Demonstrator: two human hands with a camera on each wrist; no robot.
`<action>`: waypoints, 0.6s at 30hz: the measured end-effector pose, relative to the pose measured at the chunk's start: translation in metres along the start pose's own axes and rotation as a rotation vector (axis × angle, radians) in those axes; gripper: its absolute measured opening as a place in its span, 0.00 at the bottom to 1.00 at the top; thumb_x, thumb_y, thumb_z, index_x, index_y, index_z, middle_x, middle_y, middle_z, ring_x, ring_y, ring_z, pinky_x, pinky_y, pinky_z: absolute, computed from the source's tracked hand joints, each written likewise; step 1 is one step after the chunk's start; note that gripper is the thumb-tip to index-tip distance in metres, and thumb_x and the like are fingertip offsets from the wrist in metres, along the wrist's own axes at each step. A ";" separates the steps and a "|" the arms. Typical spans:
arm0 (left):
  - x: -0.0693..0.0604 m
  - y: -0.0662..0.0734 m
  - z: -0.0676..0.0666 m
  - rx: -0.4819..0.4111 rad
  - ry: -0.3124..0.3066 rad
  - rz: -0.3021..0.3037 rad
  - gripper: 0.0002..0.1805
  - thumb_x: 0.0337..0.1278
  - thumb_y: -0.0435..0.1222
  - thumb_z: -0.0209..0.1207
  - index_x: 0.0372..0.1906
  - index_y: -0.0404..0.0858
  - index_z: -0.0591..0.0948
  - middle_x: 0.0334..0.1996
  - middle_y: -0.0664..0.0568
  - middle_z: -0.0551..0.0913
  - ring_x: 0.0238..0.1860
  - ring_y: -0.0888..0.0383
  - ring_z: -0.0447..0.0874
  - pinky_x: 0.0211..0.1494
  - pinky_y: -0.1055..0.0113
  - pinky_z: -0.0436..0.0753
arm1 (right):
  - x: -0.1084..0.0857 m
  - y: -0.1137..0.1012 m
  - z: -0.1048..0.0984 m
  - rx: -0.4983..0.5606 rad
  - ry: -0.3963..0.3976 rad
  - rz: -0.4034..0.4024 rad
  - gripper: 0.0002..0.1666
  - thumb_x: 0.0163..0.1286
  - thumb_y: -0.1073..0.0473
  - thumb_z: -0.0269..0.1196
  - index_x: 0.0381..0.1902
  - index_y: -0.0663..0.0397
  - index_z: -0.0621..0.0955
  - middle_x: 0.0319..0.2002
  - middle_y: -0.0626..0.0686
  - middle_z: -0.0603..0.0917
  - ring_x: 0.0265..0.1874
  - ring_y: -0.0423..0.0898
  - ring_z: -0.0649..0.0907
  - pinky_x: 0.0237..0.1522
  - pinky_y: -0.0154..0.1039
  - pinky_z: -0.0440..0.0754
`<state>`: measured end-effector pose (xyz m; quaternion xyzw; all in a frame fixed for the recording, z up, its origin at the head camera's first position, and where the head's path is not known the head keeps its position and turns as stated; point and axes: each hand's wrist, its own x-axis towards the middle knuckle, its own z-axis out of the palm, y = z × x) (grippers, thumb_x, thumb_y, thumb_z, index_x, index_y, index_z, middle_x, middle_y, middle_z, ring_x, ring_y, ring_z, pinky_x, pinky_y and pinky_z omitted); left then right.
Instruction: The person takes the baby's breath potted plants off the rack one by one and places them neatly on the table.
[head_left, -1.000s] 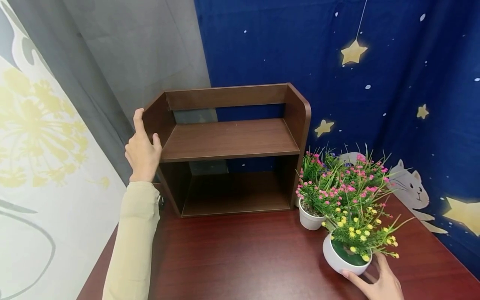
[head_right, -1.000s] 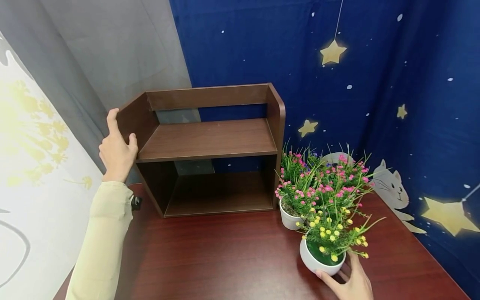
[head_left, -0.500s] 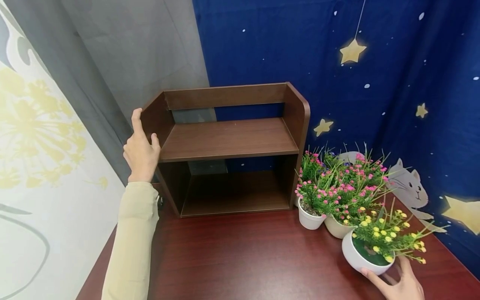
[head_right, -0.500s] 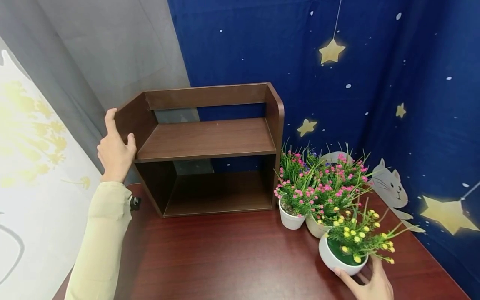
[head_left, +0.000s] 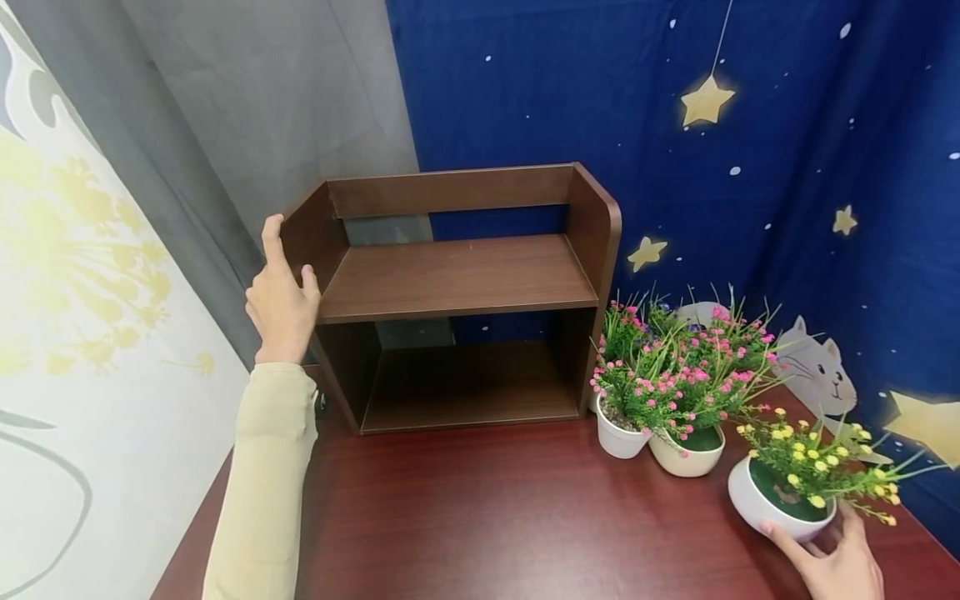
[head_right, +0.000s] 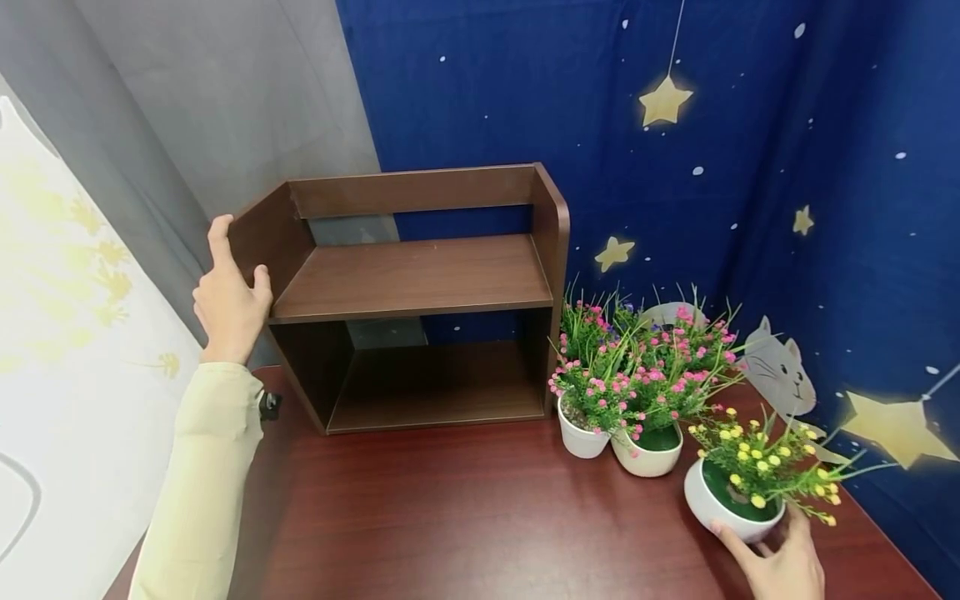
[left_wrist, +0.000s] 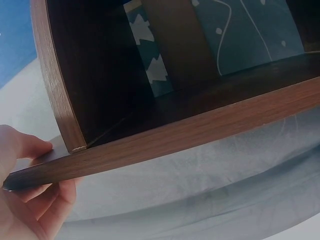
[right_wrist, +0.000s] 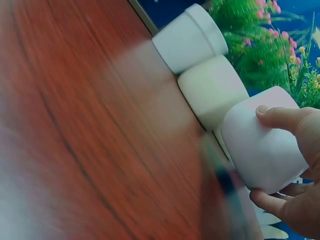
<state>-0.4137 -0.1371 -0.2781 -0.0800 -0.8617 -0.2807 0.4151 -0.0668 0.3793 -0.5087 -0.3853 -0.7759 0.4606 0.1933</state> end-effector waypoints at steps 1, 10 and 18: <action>0.000 0.000 0.000 0.000 -0.001 -0.001 0.36 0.61 0.33 0.51 0.70 0.58 0.51 0.13 0.43 0.63 0.11 0.50 0.55 0.14 0.60 0.56 | 0.003 0.001 -0.001 -0.014 0.005 -0.006 0.62 0.55 0.53 0.70 0.72 0.63 0.42 0.66 0.72 0.55 0.59 0.56 0.70 0.24 0.16 0.68; 0.000 -0.001 -0.001 0.009 0.004 0.000 0.36 0.62 0.33 0.51 0.70 0.59 0.51 0.13 0.43 0.64 0.10 0.50 0.56 0.14 0.60 0.57 | 0.027 -0.001 -0.002 -0.219 0.021 -0.160 0.60 0.54 0.46 0.69 0.69 0.71 0.47 0.53 0.77 0.66 0.47 0.66 0.71 0.44 0.60 0.65; 0.000 0.001 0.000 0.008 -0.002 -0.004 0.36 0.61 0.33 0.51 0.70 0.59 0.51 0.13 0.43 0.63 0.10 0.50 0.56 0.14 0.60 0.57 | 0.050 -0.008 0.006 -0.221 0.044 -0.295 0.57 0.55 0.51 0.68 0.66 0.77 0.49 0.53 0.81 0.61 0.49 0.76 0.66 0.45 0.66 0.61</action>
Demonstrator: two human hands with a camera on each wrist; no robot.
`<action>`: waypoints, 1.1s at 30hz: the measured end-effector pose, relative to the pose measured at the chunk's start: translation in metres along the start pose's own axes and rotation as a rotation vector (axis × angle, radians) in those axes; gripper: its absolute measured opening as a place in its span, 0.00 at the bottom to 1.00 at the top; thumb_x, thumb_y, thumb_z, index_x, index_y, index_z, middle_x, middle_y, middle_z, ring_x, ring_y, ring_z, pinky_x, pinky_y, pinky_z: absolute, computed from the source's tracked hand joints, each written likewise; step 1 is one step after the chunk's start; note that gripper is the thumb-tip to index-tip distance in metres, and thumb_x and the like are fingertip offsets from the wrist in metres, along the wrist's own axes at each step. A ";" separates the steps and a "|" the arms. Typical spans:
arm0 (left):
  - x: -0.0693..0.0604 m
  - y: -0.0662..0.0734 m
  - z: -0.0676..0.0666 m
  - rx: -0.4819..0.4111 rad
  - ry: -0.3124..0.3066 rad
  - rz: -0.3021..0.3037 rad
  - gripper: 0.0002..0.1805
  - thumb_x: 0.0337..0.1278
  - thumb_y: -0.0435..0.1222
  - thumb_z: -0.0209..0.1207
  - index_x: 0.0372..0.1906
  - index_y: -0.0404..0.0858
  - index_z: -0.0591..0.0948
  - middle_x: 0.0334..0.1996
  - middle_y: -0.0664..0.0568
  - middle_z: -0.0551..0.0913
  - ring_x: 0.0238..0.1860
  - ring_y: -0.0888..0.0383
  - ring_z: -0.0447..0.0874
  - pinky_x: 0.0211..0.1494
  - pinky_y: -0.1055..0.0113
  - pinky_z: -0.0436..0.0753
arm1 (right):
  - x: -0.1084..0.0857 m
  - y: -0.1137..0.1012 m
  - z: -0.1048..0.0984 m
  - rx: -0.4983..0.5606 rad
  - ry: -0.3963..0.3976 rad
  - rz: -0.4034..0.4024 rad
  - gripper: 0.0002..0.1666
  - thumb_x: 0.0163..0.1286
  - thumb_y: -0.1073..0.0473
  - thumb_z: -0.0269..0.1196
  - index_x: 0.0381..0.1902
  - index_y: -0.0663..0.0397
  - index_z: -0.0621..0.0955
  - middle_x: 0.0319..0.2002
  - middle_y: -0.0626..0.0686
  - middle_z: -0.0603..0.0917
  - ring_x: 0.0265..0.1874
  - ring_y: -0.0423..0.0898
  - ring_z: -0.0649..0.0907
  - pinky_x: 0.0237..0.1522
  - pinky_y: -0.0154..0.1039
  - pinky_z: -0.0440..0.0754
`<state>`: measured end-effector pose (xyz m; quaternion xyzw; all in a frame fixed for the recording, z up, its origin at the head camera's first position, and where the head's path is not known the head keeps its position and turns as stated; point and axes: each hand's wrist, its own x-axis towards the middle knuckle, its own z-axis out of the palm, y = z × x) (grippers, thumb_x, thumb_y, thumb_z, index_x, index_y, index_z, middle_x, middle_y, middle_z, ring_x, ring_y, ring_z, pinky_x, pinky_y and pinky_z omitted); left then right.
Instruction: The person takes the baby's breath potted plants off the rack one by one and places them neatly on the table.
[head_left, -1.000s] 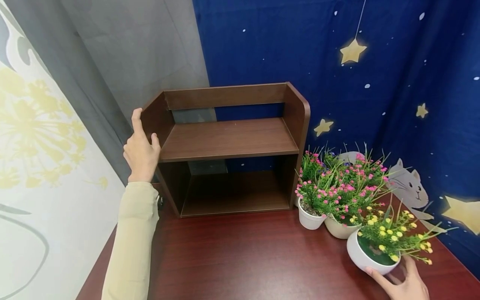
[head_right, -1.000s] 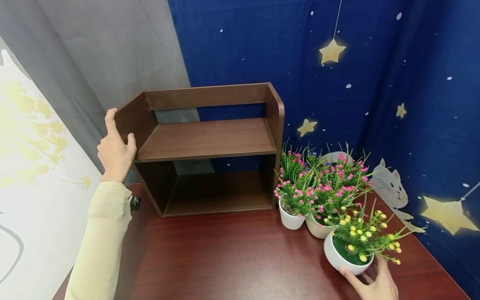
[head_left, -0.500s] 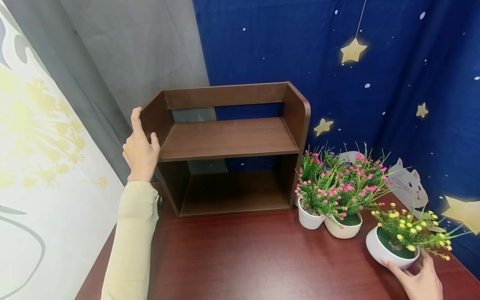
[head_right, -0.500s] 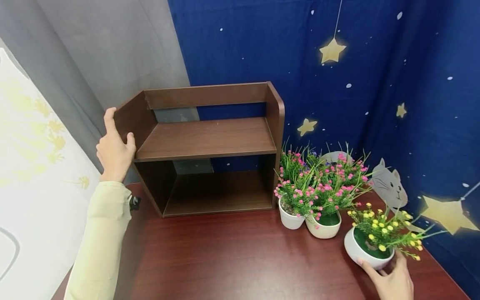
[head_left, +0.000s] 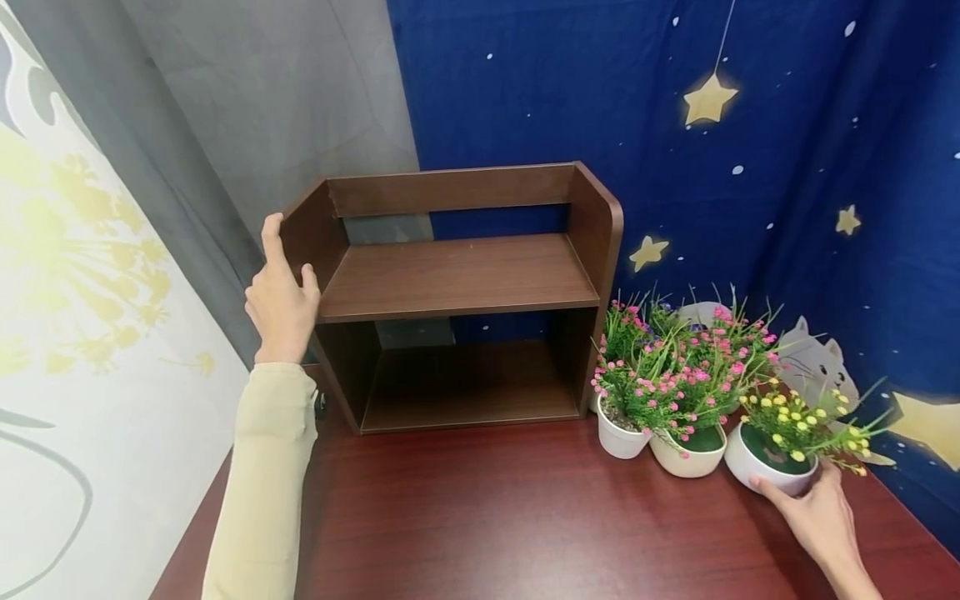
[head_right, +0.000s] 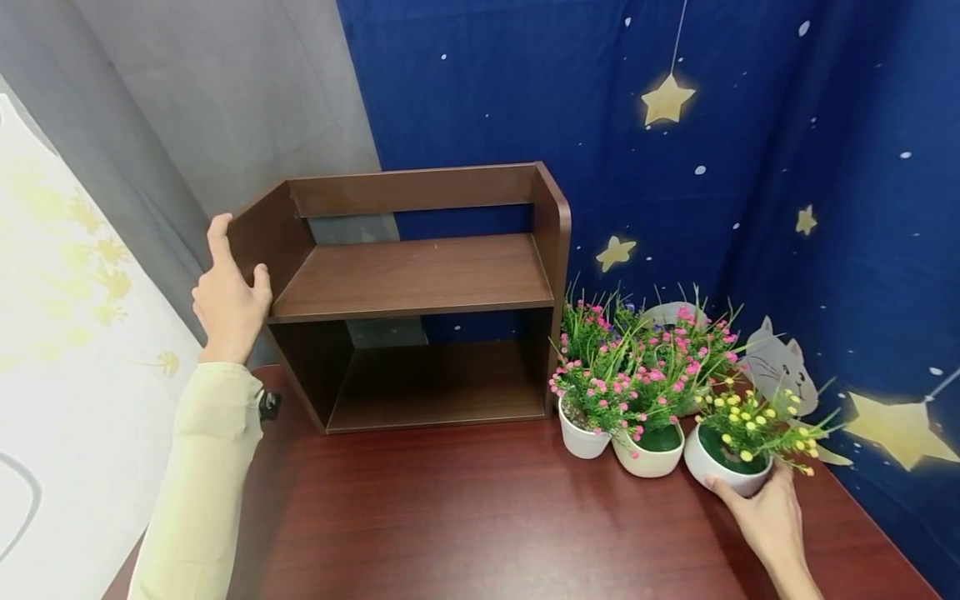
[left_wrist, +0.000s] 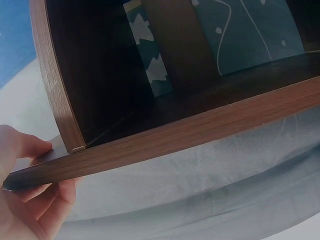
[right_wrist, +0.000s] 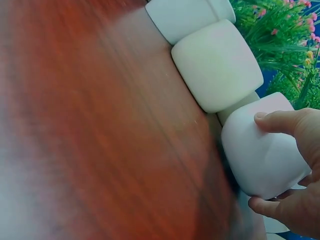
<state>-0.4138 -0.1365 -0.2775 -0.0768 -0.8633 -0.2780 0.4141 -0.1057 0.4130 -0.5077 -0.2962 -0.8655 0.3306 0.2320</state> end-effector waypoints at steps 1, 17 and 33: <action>0.000 0.000 0.000 0.001 0.000 -0.002 0.36 0.61 0.33 0.51 0.70 0.59 0.51 0.13 0.43 0.63 0.10 0.50 0.56 0.14 0.60 0.57 | 0.003 0.000 0.001 -0.003 0.006 -0.016 0.56 0.54 0.52 0.68 0.65 0.78 0.50 0.52 0.81 0.62 0.48 0.76 0.67 0.44 0.66 0.62; 0.001 0.001 -0.001 0.005 -0.006 -0.007 0.36 0.62 0.33 0.50 0.70 0.59 0.51 0.14 0.42 0.64 0.11 0.49 0.56 0.15 0.59 0.57 | 0.029 -0.001 0.015 0.002 -0.020 -0.095 0.55 0.56 0.53 0.67 0.66 0.77 0.49 0.52 0.81 0.63 0.48 0.76 0.67 0.45 0.65 0.62; -0.001 0.001 0.000 0.000 0.002 -0.001 0.35 0.62 0.34 0.51 0.70 0.58 0.51 0.14 0.42 0.65 0.12 0.49 0.57 0.15 0.59 0.57 | 0.042 0.001 0.016 0.050 -0.188 -0.134 0.61 0.63 0.49 0.60 0.68 0.69 0.29 0.59 0.85 0.50 0.56 0.78 0.59 0.51 0.67 0.58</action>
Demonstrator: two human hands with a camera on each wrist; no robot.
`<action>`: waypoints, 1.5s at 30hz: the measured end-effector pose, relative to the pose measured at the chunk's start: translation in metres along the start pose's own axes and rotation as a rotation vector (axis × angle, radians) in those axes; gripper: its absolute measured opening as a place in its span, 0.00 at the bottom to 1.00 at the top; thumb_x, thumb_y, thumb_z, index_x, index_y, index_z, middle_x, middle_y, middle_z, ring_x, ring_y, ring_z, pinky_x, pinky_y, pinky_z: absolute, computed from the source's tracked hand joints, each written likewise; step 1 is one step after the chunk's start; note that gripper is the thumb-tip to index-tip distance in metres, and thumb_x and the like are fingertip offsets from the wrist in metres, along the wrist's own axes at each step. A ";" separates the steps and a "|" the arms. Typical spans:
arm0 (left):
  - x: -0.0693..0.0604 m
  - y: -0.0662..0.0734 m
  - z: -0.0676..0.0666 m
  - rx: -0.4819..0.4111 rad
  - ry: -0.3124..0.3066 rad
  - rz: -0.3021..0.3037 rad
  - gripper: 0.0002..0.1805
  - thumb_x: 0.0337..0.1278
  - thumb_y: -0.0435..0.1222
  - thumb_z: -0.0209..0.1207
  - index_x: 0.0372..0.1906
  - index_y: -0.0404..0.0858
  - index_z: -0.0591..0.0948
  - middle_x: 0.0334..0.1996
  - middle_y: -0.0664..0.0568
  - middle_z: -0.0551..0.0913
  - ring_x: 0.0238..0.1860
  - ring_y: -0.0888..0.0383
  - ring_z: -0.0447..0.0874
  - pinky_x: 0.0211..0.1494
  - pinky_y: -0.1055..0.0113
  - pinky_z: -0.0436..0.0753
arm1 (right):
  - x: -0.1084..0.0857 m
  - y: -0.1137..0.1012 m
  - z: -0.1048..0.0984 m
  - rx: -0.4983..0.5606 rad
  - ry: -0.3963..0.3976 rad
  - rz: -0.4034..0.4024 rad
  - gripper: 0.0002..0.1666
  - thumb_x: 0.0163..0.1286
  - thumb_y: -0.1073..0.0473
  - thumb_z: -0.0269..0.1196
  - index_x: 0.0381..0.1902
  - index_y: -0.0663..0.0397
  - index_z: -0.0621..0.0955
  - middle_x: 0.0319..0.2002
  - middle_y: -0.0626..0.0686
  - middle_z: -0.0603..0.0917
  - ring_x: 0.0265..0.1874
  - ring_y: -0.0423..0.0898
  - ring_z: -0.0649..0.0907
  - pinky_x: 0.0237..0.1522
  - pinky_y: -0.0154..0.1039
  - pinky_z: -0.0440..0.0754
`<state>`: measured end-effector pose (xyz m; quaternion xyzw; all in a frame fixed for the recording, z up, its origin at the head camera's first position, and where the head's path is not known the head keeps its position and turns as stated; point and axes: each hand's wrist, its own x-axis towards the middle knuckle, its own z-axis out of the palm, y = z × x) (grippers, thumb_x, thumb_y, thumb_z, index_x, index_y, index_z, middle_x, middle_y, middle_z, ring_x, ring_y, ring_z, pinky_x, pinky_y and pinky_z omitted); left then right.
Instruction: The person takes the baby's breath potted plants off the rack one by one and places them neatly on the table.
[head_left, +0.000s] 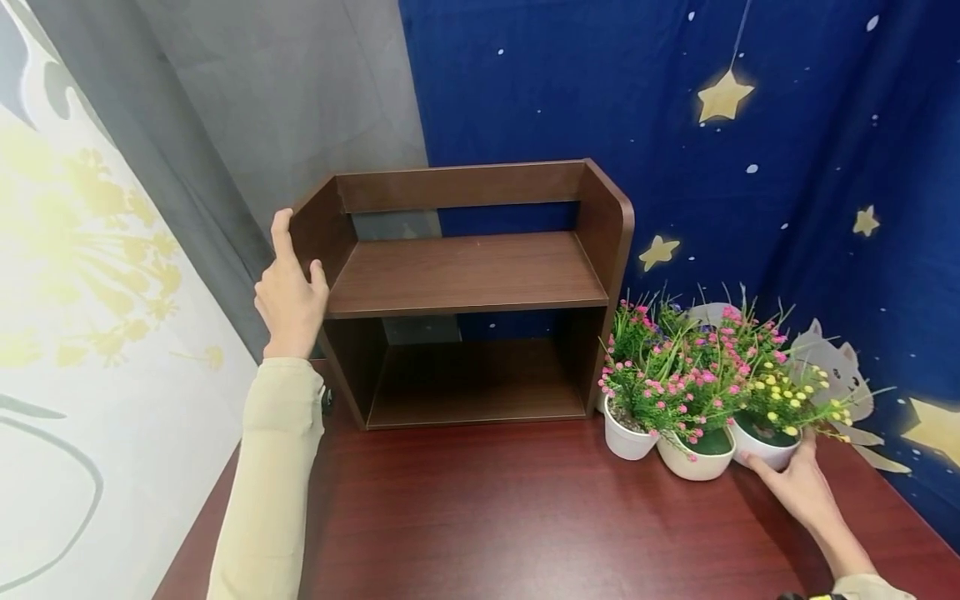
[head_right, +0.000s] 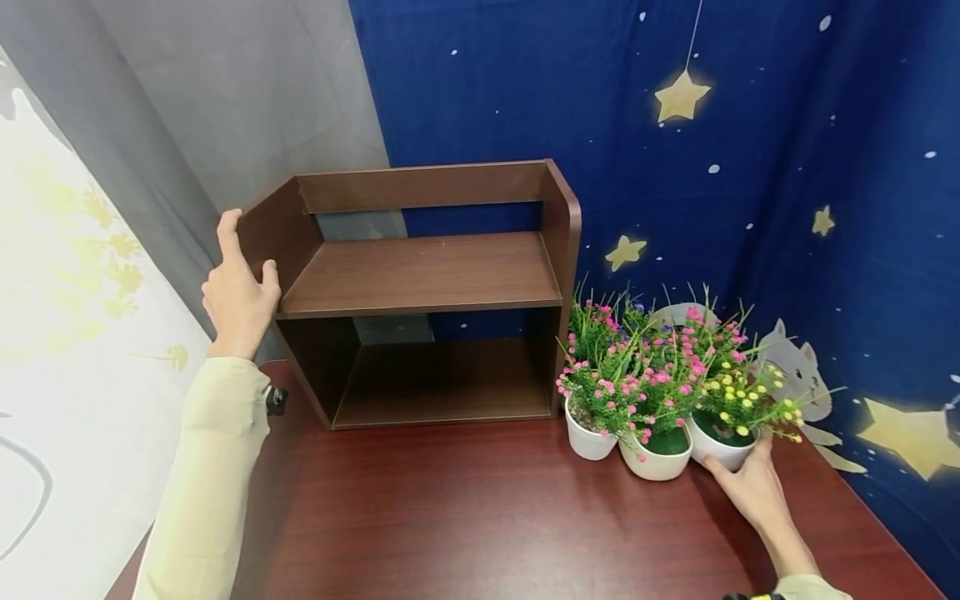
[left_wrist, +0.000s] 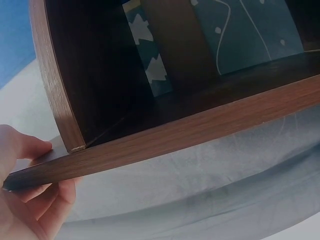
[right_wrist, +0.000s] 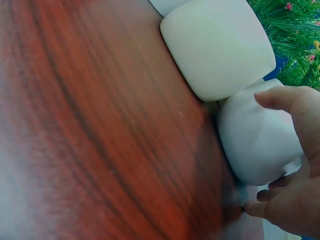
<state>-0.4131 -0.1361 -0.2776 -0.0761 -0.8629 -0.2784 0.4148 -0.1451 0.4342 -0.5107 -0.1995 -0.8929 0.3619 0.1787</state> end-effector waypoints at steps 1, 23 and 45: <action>0.000 0.000 0.000 -0.002 -0.002 0.000 0.35 0.62 0.34 0.51 0.70 0.58 0.51 0.14 0.42 0.65 0.12 0.49 0.57 0.15 0.59 0.57 | -0.002 0.000 -0.001 0.004 0.012 -0.003 0.60 0.63 0.50 0.60 0.68 0.69 0.30 0.59 0.85 0.50 0.56 0.78 0.59 0.51 0.67 0.57; -0.001 -0.003 -0.002 0.011 0.001 -0.003 0.35 0.62 0.34 0.51 0.70 0.57 0.51 0.15 0.42 0.65 0.12 0.48 0.57 0.16 0.58 0.58 | -0.094 -0.090 0.027 -0.158 0.173 -0.590 0.64 0.53 0.35 0.65 0.72 0.61 0.47 0.71 0.63 0.46 0.69 0.59 0.49 0.67 0.41 0.38; 0.000 0.000 -0.002 -0.004 -0.003 0.006 0.35 0.62 0.34 0.50 0.70 0.58 0.51 0.14 0.42 0.64 0.11 0.49 0.56 0.15 0.59 0.57 | -0.111 -0.161 0.082 -0.213 -0.040 -0.945 0.53 0.54 0.28 0.58 0.69 0.52 0.63 0.70 0.59 0.55 0.67 0.64 0.52 0.64 0.54 0.31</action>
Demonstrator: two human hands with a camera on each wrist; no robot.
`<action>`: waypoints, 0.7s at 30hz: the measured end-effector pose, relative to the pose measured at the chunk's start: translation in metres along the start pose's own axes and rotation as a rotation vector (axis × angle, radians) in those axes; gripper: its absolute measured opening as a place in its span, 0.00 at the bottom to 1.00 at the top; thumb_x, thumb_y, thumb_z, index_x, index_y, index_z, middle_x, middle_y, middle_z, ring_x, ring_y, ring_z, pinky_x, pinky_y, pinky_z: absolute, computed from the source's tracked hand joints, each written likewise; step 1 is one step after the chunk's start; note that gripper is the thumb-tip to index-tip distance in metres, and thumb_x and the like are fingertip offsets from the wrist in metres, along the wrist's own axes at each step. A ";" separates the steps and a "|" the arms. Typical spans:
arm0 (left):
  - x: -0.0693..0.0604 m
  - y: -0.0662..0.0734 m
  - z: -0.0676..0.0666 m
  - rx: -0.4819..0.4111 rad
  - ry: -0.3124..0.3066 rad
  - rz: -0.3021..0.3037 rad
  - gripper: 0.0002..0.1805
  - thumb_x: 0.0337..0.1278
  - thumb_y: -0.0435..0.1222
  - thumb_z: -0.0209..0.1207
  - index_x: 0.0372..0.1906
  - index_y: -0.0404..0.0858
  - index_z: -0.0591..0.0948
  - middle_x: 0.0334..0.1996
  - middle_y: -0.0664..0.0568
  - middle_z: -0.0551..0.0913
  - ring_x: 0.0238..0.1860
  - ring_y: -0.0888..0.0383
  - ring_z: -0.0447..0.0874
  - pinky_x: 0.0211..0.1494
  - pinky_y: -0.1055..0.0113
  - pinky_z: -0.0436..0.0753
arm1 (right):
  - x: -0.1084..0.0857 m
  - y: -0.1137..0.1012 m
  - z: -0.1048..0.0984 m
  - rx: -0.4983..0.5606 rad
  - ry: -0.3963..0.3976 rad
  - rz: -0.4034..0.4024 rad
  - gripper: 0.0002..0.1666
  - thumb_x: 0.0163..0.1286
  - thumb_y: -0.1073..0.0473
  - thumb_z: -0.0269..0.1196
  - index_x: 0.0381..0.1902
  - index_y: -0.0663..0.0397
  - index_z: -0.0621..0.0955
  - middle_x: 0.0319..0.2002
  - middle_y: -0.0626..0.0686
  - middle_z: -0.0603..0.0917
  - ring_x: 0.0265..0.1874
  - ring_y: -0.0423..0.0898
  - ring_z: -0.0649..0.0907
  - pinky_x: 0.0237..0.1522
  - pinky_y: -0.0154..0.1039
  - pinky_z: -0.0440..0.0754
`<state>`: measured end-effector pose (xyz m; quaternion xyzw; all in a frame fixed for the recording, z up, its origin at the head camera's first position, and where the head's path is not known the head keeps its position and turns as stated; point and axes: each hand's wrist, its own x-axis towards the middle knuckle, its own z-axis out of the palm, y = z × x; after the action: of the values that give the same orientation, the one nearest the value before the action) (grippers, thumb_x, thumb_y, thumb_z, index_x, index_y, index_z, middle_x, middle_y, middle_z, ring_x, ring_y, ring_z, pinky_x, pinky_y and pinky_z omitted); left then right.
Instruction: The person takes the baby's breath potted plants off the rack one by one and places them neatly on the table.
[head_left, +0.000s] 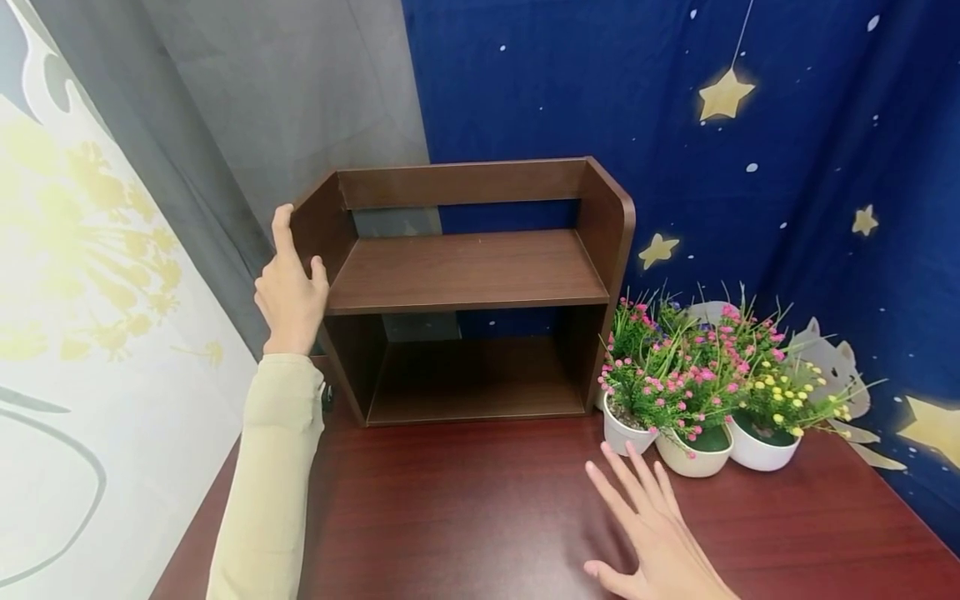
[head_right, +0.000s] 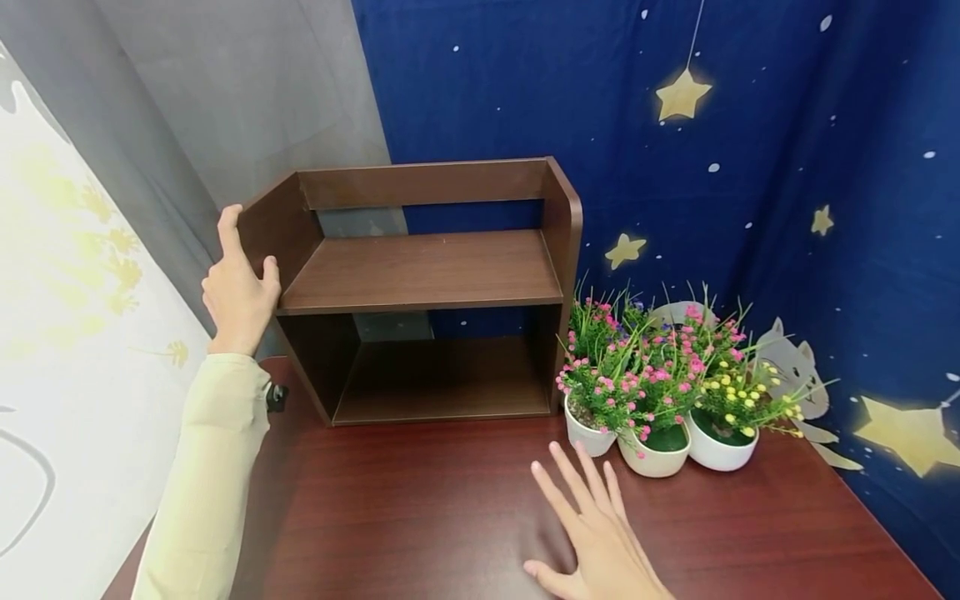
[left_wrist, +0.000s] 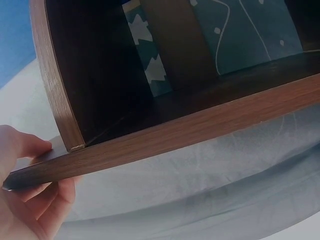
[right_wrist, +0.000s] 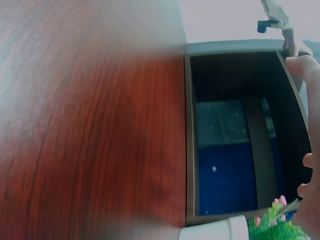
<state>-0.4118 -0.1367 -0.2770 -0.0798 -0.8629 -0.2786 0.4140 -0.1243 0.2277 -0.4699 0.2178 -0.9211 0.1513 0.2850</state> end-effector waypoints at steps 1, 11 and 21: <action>0.000 0.000 0.000 0.001 0.002 -0.001 0.35 0.62 0.34 0.50 0.70 0.58 0.52 0.14 0.42 0.64 0.11 0.49 0.56 0.15 0.59 0.57 | 0.002 -0.002 0.002 0.001 -0.001 -0.015 0.53 0.53 0.27 0.57 0.69 0.51 0.63 0.70 0.59 0.55 0.67 0.64 0.52 0.64 0.55 0.32; 0.001 0.003 0.003 0.000 -0.021 -0.007 0.37 0.61 0.33 0.52 0.70 0.59 0.50 0.15 0.42 0.65 0.12 0.48 0.58 0.15 0.59 0.59 | 0.018 -0.016 0.019 0.027 -0.063 -0.098 0.60 0.43 0.27 0.65 0.71 0.47 0.60 0.71 0.55 0.54 0.68 0.64 0.53 0.64 0.55 0.30; -0.002 0.004 0.005 -0.011 -0.003 0.006 0.40 0.61 0.34 0.51 0.72 0.58 0.45 0.26 0.37 0.75 0.20 0.42 0.69 0.18 0.53 0.64 | 0.026 -0.017 0.024 0.017 -0.063 -0.088 0.60 0.43 0.29 0.65 0.71 0.46 0.59 0.71 0.54 0.53 0.68 0.62 0.52 0.62 0.59 0.31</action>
<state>-0.4119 -0.1305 -0.2791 -0.0850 -0.8617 -0.2821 0.4131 -0.1461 0.1953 -0.4709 0.2653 -0.9179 0.1392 0.2602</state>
